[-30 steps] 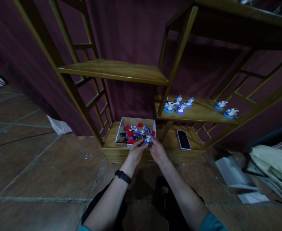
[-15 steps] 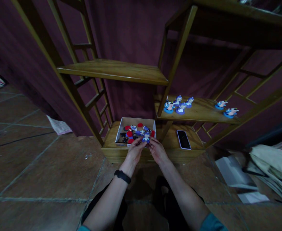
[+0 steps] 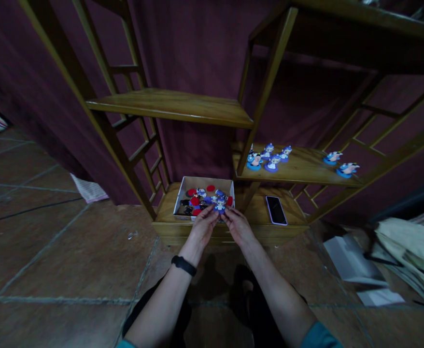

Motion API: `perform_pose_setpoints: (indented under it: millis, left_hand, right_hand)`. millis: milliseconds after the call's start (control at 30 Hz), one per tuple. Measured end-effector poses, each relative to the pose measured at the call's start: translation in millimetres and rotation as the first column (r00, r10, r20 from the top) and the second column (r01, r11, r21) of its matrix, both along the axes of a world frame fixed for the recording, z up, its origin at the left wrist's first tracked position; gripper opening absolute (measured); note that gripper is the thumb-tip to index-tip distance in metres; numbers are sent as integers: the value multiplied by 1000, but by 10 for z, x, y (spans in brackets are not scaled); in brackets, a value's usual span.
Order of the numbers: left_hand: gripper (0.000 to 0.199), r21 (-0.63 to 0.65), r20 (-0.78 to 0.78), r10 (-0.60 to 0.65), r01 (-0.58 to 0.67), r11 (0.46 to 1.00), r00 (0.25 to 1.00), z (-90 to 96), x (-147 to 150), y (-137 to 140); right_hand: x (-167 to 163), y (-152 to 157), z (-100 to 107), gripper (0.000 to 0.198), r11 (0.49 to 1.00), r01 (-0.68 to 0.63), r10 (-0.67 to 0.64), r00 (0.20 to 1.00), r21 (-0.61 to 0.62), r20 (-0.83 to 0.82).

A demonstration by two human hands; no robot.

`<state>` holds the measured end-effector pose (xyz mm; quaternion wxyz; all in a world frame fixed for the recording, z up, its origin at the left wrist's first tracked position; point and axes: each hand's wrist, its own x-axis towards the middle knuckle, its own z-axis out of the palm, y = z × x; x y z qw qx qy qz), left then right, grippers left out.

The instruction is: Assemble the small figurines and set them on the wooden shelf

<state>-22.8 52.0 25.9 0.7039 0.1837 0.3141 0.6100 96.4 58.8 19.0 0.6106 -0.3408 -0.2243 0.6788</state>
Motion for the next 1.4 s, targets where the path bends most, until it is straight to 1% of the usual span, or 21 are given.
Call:
perform_pose_setpoints:
  millis: [100, 267, 367, 567, 900, 1233, 1400]
  left_hand:
    - [36, 8, -1, 13, -13, 1000, 1000, 0, -7, -5]
    - [39, 19, -11, -14, 14, 1000, 1000, 9, -19, -13]
    - [36, -13, -11, -27, 27, 1000, 1000, 8, -27, -8]
    - [25, -64, -11, -9, 8, 998, 1000, 2, -35, 3]
    - [33, -33, -12, -18, 18, 999, 1000, -19, -65, 5]
    - [28, -71, -4, -15, 14, 997, 1000, -13, -58, 19]
    - [24, -67, 2, -2, 3, 998, 1000, -33, -54, 26]
  right_hand:
    - [-3, -12, 14, 21, 1000, -18, 18, 1000, -15, 2]
    - [5, -29, 28, 22, 1000, -10, 11, 999, -28, 43]
    - [14, -35, 36, 24, 1000, -8, 9, 998, -20, 64]
    - [30, -31, 46, 25, 1000, -8, 9, 996, -9, 87]
    - [30, -55, 94, 26, 1000, -25, 26, 994, -17, 102]
    - [32, -39, 73, 24, 1000, 3, -3, 994, -6, 110]
    - [28, -51, 95, 26, 1000, -9, 10, 995, -12, 101]
